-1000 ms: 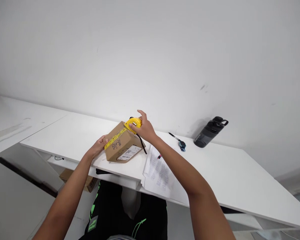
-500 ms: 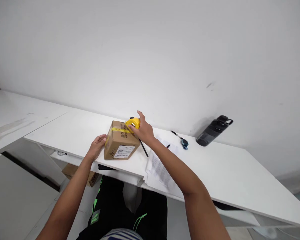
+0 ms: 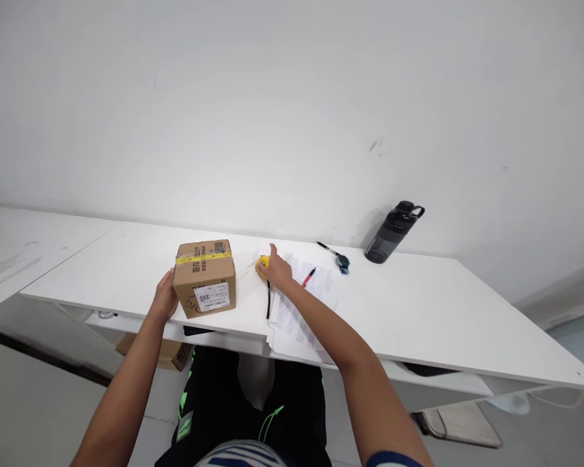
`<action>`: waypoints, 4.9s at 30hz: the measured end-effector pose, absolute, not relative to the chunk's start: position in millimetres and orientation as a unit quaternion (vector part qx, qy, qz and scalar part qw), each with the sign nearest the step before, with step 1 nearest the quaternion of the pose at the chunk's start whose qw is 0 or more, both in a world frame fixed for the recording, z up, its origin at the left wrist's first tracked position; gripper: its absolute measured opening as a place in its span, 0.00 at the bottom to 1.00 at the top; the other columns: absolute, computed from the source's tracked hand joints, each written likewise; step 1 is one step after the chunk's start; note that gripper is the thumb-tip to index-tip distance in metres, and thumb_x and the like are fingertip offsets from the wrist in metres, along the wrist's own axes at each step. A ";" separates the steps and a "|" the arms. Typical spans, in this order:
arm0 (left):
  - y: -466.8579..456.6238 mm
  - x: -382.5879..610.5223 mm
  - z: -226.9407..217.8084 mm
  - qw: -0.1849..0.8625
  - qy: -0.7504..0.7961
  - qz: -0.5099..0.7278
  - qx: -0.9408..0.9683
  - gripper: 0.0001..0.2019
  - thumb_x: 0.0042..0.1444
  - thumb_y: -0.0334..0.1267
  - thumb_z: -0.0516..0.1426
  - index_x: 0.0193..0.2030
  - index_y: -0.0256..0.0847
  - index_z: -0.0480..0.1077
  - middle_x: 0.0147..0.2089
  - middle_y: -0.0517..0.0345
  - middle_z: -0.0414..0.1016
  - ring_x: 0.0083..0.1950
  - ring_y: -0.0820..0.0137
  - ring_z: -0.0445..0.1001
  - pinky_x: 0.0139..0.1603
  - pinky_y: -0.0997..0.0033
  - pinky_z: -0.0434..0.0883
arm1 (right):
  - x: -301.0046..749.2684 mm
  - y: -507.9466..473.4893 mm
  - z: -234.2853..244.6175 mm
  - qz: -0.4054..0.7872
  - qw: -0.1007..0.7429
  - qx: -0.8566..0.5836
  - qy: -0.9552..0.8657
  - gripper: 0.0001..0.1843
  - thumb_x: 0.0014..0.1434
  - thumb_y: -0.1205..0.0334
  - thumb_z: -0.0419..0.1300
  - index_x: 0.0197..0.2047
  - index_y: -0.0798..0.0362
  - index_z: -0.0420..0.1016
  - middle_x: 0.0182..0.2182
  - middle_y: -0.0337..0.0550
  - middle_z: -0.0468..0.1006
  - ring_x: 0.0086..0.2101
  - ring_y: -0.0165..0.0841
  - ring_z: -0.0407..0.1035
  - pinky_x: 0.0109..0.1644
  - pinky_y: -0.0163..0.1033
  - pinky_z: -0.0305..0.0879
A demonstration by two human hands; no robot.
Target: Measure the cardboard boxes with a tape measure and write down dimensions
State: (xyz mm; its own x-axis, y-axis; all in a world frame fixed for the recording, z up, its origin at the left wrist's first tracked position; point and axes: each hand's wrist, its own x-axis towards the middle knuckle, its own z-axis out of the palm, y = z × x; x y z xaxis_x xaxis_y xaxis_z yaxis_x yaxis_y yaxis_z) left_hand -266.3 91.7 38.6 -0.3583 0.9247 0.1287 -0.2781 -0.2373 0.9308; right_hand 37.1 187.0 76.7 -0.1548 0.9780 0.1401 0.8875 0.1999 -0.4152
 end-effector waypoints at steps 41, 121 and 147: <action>163.9 29.0 31.9 0.179 0.247 0.123 0.944 0.25 0.56 0.58 0.57 0.58 0.55 0.71 0.67 0.57 0.65 0.68 0.51 0.59 0.65 0.48 0.55 | 218.1 170.6 18.0 0.294 0.523 -0.622 -0.504 0.21 0.56 0.46 0.54 0.19 0.50 0.62 0.19 0.37 0.69 0.26 0.32 0.64 0.32 0.37 0.60; 56.6 -48.7 85.1 -0.017 0.264 0.560 0.785 0.25 0.60 0.43 0.57 0.63 0.49 0.61 0.60 0.48 0.70 0.60 0.59 0.70 0.59 0.54 0.67 | 207.5 165.0 31.6 -0.004 0.231 -0.652 -0.723 0.23 0.61 0.71 0.49 0.57 0.52 0.71 0.50 0.54 0.73 0.42 0.40 0.70 0.43 0.42 0.60; 56.7 -222.6 107.5 0.522 0.405 0.632 0.406 0.34 0.54 0.43 0.59 0.68 0.41 0.59 0.54 0.48 0.77 0.48 0.59 0.78 0.45 0.63 0.73 | -75.4 158.1 212.1 0.137 0.219 -0.236 -0.937 0.26 0.56 0.57 0.58 0.59 0.45 0.69 0.45 0.42 0.79 0.40 0.39 0.72 0.44 0.41 0.63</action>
